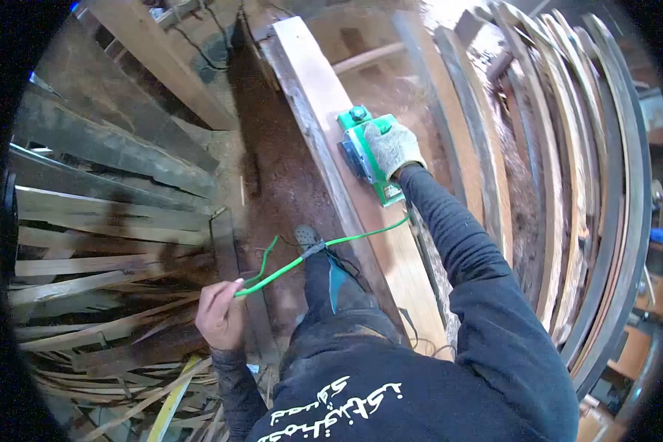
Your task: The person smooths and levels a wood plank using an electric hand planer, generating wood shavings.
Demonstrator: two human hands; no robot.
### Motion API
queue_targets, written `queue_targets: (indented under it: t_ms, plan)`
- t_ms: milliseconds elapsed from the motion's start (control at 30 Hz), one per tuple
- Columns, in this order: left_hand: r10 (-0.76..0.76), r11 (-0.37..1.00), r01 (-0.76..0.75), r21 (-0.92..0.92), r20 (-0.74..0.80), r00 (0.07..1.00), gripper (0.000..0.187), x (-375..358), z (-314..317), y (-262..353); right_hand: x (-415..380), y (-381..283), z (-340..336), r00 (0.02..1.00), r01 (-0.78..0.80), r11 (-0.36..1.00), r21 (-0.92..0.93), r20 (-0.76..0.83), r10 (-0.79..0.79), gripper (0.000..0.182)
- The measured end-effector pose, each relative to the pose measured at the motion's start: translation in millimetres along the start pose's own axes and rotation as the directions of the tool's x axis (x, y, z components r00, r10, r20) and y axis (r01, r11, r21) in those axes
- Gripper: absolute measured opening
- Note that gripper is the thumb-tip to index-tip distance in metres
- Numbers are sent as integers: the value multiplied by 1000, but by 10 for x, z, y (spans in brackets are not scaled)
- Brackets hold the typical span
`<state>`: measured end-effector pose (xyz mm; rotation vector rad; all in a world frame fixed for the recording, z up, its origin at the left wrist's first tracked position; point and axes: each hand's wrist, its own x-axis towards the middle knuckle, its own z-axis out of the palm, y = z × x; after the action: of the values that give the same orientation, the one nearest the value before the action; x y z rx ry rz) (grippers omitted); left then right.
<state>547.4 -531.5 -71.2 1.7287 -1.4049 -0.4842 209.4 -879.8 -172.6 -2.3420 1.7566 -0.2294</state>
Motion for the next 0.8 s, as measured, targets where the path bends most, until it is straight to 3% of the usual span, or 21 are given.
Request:
queue_targets:
  t_ms: [67, 100, 167, 233, 300, 367, 400, 467, 633, 767, 800]
  plan:
    - [37, 999, -36, -32, 16, 999, 26, -375, -37, 85, -762, -58, -248, 974, -226, 964, 138, 16, 226, 48]
    - [55, 997, -55, -51, 16, 998, 26, -595, -62, 131, -1139, -7, -327, 970, -240, 962, 129, 6, 241, 48]
    - [82, 995, -78, -70, 53, 995, 28, -1048, -120, 218, -1872, 35, -517, 988, -154, 984, 84, 46, 151, 39]
    - [157, 985, -149, -82, 101, 982, 30, -1478, -149, 305, -2646, 215, -625, 993, 117, 989, -90, -4, -118, 29]
    - [175, 981, -161, -111, 130, 976, 28, -1882, -159, 385, -3372, 205, -781, 989, -147, 969, 196, 5, 149, 33]
    - [189, 976, -169, -135, 161, 969, 26, -2192, -166, 468, -4047, 209, -914, 908, -418, 863, 285, 103, 406, 38]
    - [216, 971, -192, -143, 182, 959, 30, -2319, -144, 521, -4372, 229, -1001, 948, -319, 916, 242, 72, 311, 38]
    - [267, 958, -236, -162, 211, 940, 37, -2508, -120, 611, -4989, 327, -1067, 951, -306, 926, 220, 39, 305, 39]
    - [347, 931, -299, -209, 247, 905, 38, -2839, -9, 803, -6253, 163, -1374, 877, -462, 812, 356, 45, 479, 35]
    - [394, 909, -316, -271, 313, 864, 37, -3073, 113, 878, -7184, -59, -1710, 803, -593, 730, 339, 178, 569, 33]
    - [424, 896, -333, -292, 349, 836, 38, -3122, 149, 887, -7395, -81, -1722, 820, -570, 768, 292, 138, 556, 32]
